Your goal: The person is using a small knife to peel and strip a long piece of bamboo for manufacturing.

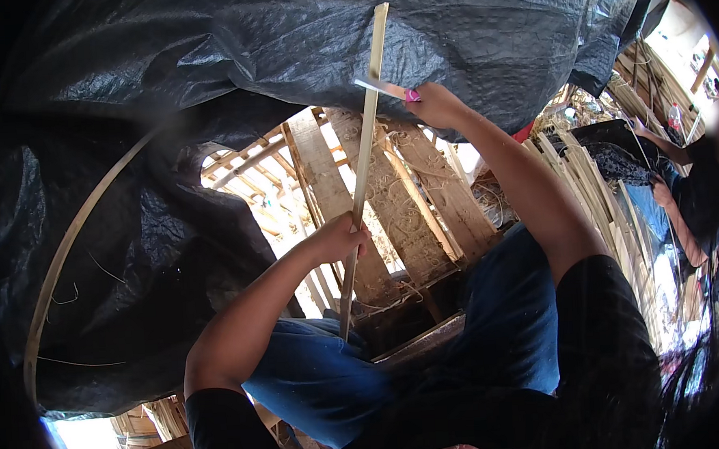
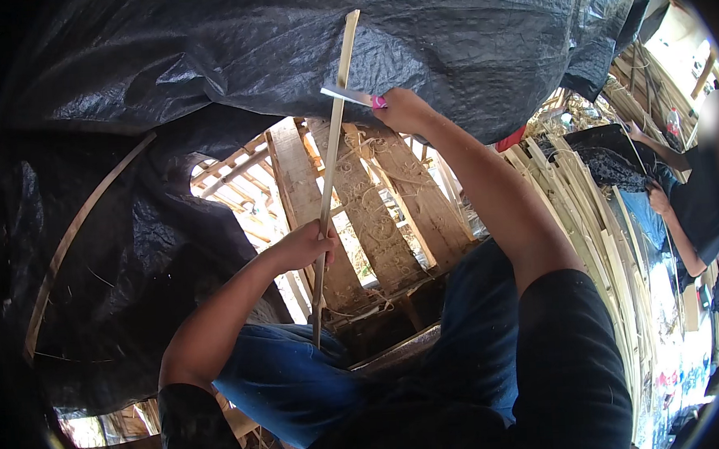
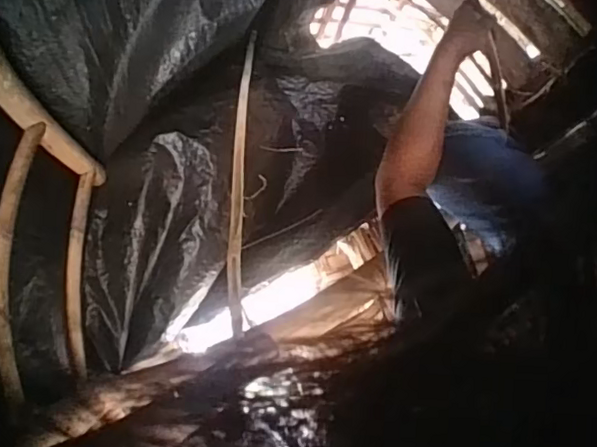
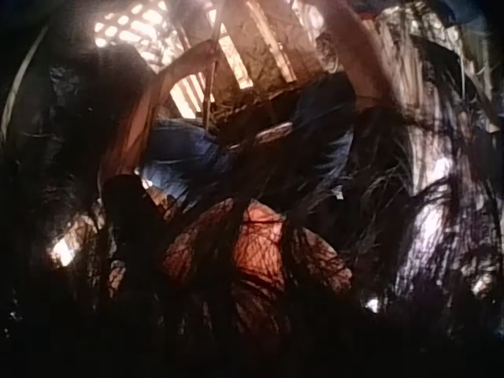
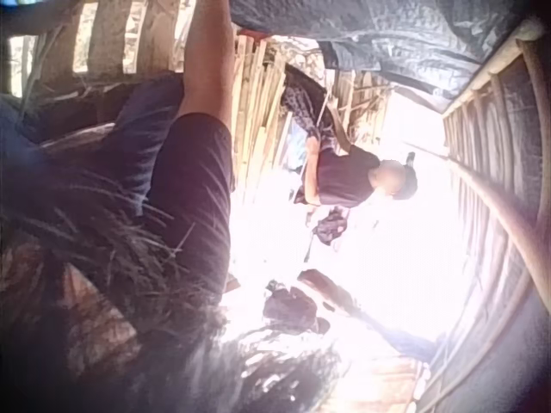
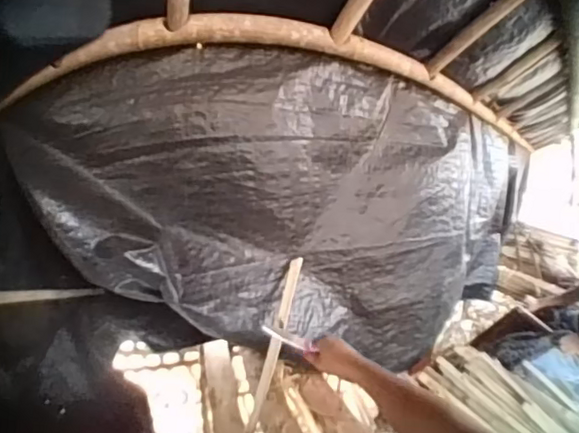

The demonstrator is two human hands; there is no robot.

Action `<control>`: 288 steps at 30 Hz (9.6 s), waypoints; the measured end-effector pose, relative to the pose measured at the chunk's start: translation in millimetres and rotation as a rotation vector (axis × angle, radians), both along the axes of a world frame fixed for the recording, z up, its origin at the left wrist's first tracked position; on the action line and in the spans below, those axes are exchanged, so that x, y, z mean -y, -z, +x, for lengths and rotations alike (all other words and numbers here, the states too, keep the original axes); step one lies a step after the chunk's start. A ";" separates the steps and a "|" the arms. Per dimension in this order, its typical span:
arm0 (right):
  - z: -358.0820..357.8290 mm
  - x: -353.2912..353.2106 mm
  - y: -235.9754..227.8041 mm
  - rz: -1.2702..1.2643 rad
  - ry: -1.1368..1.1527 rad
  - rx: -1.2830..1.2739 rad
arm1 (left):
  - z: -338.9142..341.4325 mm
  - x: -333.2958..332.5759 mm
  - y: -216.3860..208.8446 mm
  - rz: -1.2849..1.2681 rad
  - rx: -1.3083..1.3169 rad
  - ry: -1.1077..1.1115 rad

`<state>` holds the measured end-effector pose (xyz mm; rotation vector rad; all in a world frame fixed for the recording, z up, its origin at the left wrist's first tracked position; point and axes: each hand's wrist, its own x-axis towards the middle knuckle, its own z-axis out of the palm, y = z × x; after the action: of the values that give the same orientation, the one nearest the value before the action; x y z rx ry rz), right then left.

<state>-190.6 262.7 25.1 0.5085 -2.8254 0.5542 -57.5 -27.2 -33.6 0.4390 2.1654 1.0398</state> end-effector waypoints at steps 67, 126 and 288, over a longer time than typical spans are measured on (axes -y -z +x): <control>21.9 -80.6 36.0 -0.208 0.283 0.303 | 91.3 48.1 -196.7 1.131 -0.114 0.421; 87.5 67.0 -53.6 -0.409 -0.162 -0.145 | 9.6 26.5 -84.5 0.266 -0.437 -0.221; 49.5 -6.1 -31.8 -0.273 0.111 -0.013 | -2.2 20.6 -33.0 0.277 -0.496 -0.388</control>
<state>-141.1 268.8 56.9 0.3005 -2.6848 0.8912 -59.7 -47.8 -0.6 0.4470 2.6211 1.5927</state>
